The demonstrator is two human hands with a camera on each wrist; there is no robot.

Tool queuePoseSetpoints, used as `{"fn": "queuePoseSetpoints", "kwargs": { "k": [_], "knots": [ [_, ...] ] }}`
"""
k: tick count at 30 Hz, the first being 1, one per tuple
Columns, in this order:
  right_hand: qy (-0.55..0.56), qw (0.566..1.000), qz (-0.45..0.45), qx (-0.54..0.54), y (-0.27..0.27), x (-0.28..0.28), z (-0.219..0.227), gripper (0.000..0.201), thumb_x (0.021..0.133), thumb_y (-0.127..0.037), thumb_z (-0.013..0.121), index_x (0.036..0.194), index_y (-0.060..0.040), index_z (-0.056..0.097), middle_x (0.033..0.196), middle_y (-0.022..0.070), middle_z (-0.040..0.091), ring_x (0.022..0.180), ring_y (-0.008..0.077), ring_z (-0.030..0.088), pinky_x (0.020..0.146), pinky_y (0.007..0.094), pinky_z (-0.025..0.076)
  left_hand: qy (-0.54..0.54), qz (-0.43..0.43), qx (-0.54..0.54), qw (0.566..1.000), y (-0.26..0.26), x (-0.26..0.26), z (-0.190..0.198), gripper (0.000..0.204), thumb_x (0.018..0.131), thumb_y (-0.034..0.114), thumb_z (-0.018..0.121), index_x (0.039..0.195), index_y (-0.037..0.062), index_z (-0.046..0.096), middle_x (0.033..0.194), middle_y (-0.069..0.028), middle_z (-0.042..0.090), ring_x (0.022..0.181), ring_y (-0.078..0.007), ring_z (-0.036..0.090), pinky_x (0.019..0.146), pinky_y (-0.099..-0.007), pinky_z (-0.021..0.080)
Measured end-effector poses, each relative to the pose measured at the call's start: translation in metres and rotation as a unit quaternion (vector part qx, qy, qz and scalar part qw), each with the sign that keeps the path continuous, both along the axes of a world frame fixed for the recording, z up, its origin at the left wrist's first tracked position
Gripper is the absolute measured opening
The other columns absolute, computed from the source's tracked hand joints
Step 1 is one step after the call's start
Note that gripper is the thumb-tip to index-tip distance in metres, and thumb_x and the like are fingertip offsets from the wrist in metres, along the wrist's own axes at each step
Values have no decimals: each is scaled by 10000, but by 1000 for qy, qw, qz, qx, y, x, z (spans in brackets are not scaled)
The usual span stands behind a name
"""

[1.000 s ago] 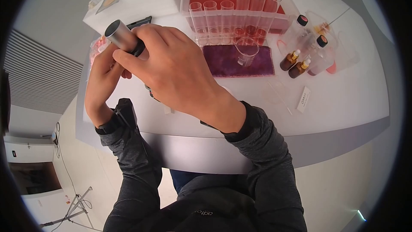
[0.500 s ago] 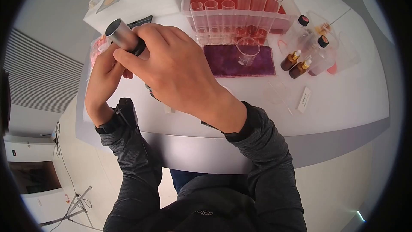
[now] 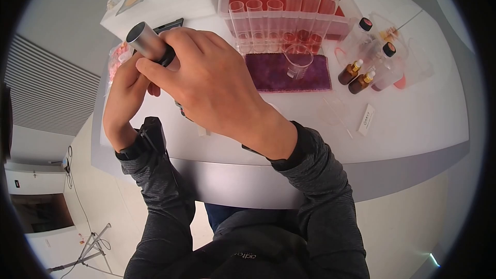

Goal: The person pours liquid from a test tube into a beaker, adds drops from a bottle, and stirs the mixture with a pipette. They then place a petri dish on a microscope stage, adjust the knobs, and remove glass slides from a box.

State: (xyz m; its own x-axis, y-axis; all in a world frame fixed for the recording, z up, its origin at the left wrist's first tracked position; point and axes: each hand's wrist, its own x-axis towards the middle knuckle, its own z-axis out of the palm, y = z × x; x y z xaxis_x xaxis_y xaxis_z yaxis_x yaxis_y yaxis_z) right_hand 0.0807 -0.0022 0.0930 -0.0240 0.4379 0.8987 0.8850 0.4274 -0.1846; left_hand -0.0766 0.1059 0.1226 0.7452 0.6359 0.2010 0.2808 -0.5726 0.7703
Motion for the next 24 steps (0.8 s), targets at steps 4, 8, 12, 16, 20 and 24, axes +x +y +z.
{"fn": "queuePoseSetpoints", "kwargs": {
  "k": [4, 8, 12, 16, 20, 24],
  "knots": [
    [-9, 1000, -7, 13, 2, 1, -1, 452, 644, -17, 719, 1074, -148, 677, 994, 106, 562, 878, 259, 618, 756, 358, 526, 5, 6, 14, 1000, -2, 1, 2, 212, 978, 148, 541, 1113, -8, 589, 675, -36, 540, 565, -109, 541, 531, -268, 443],
    [-9, 1000, -11, 8, 1, 0, 0, 443, 648, -19, 718, 1069, -149, 678, 992, 103, 565, 889, 259, 622, 765, 361, 528, 9, 2, 21, 1000, -1, 0, 2, 218, 973, 151, 556, 1121, -5, 588, 690, -40, 558, 570, -112, 546, 537, -270, 443],
    [-3, 1000, -5, 10, 1, 0, 0, 435, 652, -20, 716, 1065, -148, 679, 994, 103, 570, 907, 259, 626, 780, 367, 530, 10, 4, 18, 1000, -1, -1, 2, 232, 968, 159, 570, 1135, 0, 586, 710, -49, 571, 577, -116, 556, 542, -270, 446],
    [-7, 1000, -7, 12, 2, 0, -1, 429, 655, -17, 713, 1063, -147, 680, 1001, 105, 573, 913, 260, 628, 789, 371, 530, 8, 3, 17, 1000, 0, -2, 1, 248, 964, 164, 579, 1154, 4, 580, 722, -58, 577, 583, -120, 566, 545, -271, 449],
    [-8, 1000, -6, 10, 2, 0, 0, 431, 654, -10, 710, 1062, -146, 680, 1007, 106, 573, 915, 262, 628, 793, 375, 530, 6, 1, 16, 1000, 1, -2, 1, 251, 966, 165, 579, 1161, 7, 577, 724, -59, 579, 586, -121, 570, 545, -272, 450],
    [-7, 1000, -6, 8, 1, 0, -1, 439, 651, -5, 709, 1066, -145, 679, 1011, 106, 572, 915, 265, 627, 792, 376, 530, 5, 1, 17, 1000, 0, -2, 1, 242, 970, 162, 572, 1154, 6, 577, 719, -52, 575, 586, -120, 567, 545, -271, 449]
  ]
}}
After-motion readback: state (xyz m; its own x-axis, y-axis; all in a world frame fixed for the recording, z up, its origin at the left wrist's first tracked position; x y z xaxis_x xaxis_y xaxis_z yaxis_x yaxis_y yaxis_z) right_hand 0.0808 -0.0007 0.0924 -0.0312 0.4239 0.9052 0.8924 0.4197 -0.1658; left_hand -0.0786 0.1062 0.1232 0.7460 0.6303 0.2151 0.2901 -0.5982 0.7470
